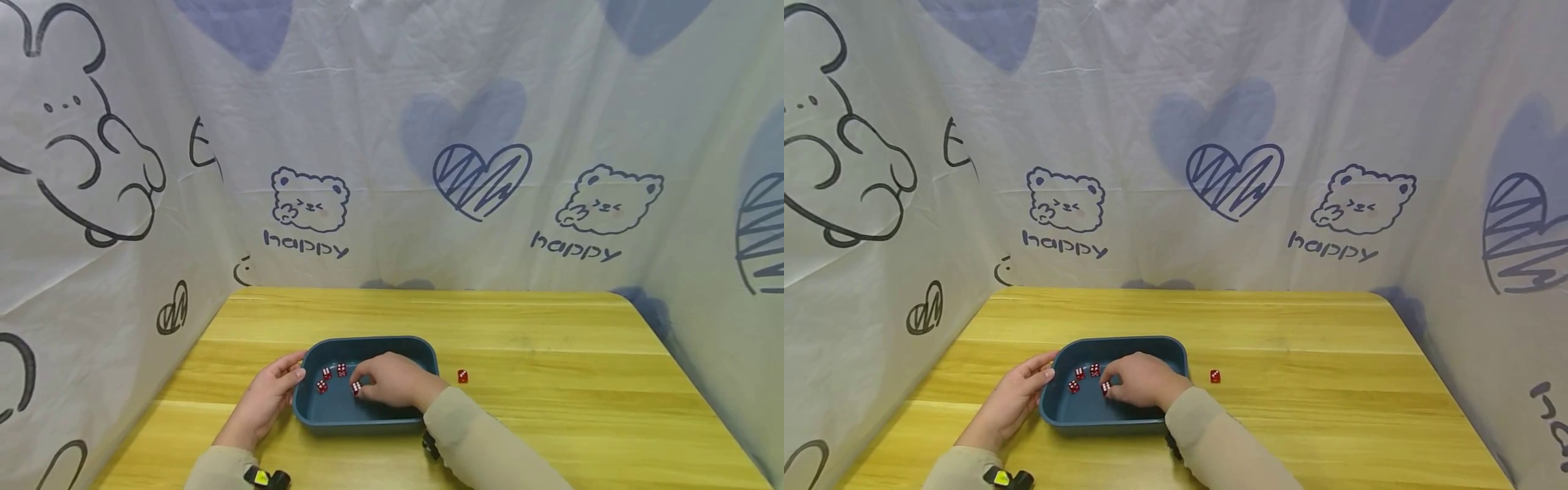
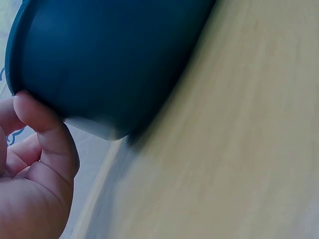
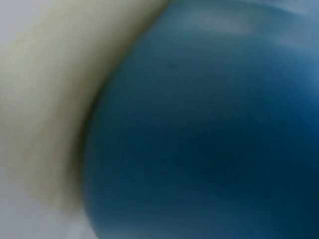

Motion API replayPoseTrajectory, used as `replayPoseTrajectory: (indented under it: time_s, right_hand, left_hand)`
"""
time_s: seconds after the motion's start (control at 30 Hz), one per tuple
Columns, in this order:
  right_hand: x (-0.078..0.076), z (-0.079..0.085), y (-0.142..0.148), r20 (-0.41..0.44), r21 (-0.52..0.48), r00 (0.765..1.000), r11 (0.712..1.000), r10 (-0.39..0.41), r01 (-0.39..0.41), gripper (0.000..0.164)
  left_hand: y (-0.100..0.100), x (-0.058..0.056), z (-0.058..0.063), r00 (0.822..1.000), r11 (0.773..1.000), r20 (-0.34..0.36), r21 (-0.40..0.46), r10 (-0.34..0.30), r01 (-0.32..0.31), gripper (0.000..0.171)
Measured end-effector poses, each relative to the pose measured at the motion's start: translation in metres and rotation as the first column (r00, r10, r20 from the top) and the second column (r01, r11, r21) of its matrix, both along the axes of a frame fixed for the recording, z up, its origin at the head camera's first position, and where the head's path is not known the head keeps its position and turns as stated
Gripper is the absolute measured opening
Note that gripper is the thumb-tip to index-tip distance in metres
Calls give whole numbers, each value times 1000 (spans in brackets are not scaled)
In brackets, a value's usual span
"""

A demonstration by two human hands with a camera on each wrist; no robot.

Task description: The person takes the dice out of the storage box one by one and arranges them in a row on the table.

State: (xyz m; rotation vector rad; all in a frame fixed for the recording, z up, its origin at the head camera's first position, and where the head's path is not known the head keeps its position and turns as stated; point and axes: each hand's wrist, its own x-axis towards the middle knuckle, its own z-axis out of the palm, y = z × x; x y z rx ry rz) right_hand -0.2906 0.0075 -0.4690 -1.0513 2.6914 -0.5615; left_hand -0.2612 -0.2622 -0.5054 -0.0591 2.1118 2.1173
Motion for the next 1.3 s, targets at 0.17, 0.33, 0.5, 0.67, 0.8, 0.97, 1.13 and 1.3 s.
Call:
replayPoseTrajectory:
  time_s: [0.17,0.33,0.5,0.67,0.8,0.97,1.13,1.3]
  right_hand:
    - [2,7,4,-11,-15,1000,1000,-9,9,20]
    - [1,11,10,-20,-49,1000,999,-10,9,21]
    - [2,15,17,-41,-78,999,997,-11,8,20]
    - [2,17,23,-7,-102,999,994,-41,40,20]
    - [3,19,29,33,-122,998,991,-55,59,23]
    - [5,19,35,75,-155,996,986,-54,65,24]
    - [6,18,42,118,-185,991,979,-61,82,23]
    - [6,20,50,78,-177,992,978,-94,107,23]
  left_hand:
    - [1,0,1,1000,1000,1,-2,6,-6,46]
    - [1,1,1,1000,1000,3,0,11,-11,47]
    - [1,1,2,1000,1000,-5,7,3,-3,47]
    - [1,1,2,1000,1000,-5,11,-2,2,48]
    - [1,1,2,1000,1000,2,11,6,-6,48]
    - [-1,2,2,1000,1000,0,5,12,-12,48]
    - [-2,3,3,1000,1000,0,0,19,-19,47]
    - [1,3,3,1000,1000,5,3,2,-2,47]
